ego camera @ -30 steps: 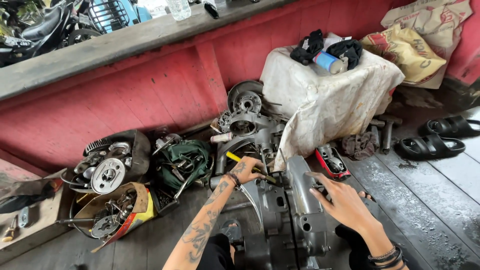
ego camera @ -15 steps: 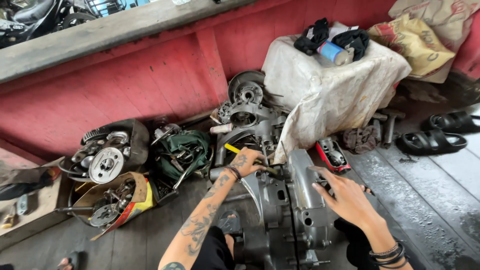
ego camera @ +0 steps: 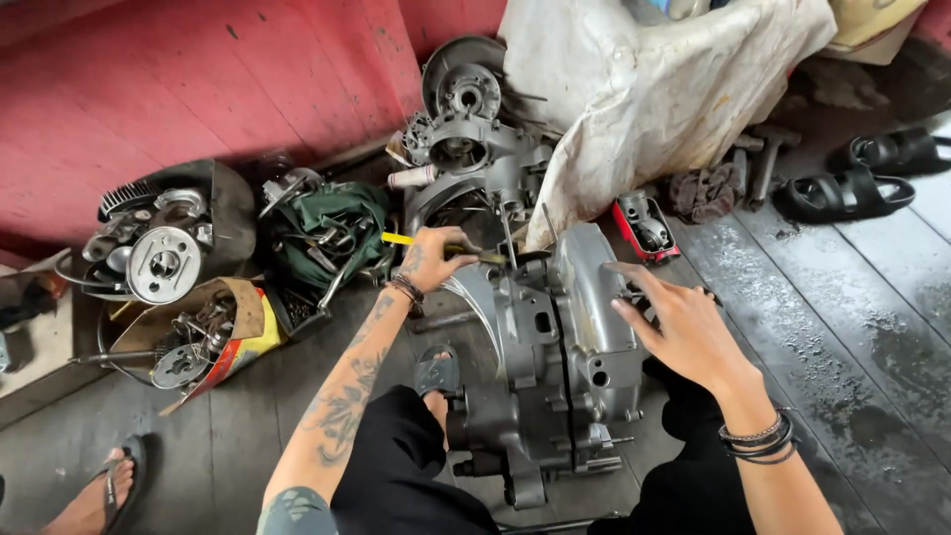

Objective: Cleaning a motorcycle engine casing by scraping off dirt and grime with a small hand tool.

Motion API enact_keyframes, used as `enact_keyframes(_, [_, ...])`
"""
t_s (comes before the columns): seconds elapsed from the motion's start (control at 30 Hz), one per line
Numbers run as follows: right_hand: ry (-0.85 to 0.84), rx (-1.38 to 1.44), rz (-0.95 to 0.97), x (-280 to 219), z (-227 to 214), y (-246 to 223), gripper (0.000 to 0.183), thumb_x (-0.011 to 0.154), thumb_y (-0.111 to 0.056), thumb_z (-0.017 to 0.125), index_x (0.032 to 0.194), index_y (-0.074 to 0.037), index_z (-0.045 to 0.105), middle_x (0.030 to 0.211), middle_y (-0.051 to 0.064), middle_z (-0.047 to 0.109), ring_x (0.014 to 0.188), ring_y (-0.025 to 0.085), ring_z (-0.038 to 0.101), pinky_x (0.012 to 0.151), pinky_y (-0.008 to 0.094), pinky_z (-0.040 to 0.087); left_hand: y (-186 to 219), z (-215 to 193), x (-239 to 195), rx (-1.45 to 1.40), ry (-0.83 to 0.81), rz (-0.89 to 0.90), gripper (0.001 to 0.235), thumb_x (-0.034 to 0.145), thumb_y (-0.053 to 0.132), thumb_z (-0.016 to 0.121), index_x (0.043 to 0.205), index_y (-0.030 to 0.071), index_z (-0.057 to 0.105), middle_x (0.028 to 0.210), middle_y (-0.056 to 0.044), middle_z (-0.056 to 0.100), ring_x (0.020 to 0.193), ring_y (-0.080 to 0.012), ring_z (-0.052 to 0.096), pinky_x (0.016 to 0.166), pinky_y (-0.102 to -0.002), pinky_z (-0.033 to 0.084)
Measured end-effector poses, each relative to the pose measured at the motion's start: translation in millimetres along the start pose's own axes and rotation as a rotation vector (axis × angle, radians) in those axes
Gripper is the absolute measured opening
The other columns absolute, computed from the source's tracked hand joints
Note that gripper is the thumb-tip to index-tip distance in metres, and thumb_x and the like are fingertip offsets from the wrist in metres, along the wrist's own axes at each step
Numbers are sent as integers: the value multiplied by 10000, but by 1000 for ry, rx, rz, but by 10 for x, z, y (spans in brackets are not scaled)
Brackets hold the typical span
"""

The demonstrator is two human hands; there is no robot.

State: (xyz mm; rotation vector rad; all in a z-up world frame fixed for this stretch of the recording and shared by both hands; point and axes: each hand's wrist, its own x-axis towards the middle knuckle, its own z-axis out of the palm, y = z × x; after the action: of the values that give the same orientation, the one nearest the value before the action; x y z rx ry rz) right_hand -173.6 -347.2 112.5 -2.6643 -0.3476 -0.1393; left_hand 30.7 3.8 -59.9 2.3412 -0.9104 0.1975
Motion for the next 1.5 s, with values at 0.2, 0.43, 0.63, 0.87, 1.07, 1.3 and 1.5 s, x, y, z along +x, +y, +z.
enact_keyframes(0.2, [1, -30, -17, 27, 75, 71, 432, 996, -336, 560, 1406, -199, 562, 1069, 176, 771, 997, 410, 737, 906, 622, 530, 516, 80, 263, 37, -114, 164, 146, 861, 426, 780, 852, 312, 689, 849, 118, 678, 902, -146, 706, 830, -354, 433])
enact_keyframes(0.43, [43, -38, -44, 46, 158, 105, 411, 994, -317, 567, 1393, -215, 563, 1076, 152, 773, 999, 384, 740, 892, 587, 546, 188, 820, 334, 497, -61, 227, 325, 800, 374, 810, 1086, 271, 693, 1102, 22, 719, 1041, -183, 700, 1021, -430, 427])
enact_keyframes(0.63, [61, 35, -63, 49, 178, 94, 384, 993, -275, 577, 1367, -187, 584, 1078, 171, 761, 1041, 380, 720, 868, 539, 568, 795, 499, 483, 488, -139, 210, 146, 823, 352, 734, 873, 217, 707, 887, -15, 722, 827, -260, 735, 779, -409, 553])
enact_keyframes(0.87, [69, 67, -78, 29, 174, 133, 392, 993, -278, 585, 1372, -177, 586, 1129, 137, 760, 1071, 366, 713, 891, 511, 570, 850, 100, 565, 486, -425, -68, 254, 784, 467, 799, 897, 245, 751, 857, -21, 754, 864, -254, 764, 743, -400, 597])
enact_keyframes(1.07, [27, 28, -21, 37, 146, 102, 430, 1004, -332, 557, 1422, -233, 557, 1107, 142, 769, 1119, 352, 703, 948, 595, 515, 1046, 13, 576, 485, -429, -19, 214, 821, 400, 768, 903, 202, 762, 869, -33, 759, 874, -244, 762, 744, -380, 620])
enact_keyframes(1.3, [10, 8, -2, 59, 157, 107, 430, 1015, -341, 551, 1434, -244, 550, 1065, 179, 771, 1104, 368, 710, 955, 641, 489, 936, 279, 530, 495, -296, 167, 201, 844, 324, 773, 973, 172, 744, 947, -44, 746, 876, -249, 748, 760, -378, 610])
enact_keyframes(1.5, [45, 7, -32, 23, 141, 85, 432, 1009, -347, 557, 1429, -248, 550, 1070, 185, 767, 1080, 376, 716, 928, 630, 507, 501, 216, 355, 509, -63, 144, 153, 861, 247, 729, 1005, 257, 677, 995, 43, 667, 918, -205, 706, 776, -340, 597])
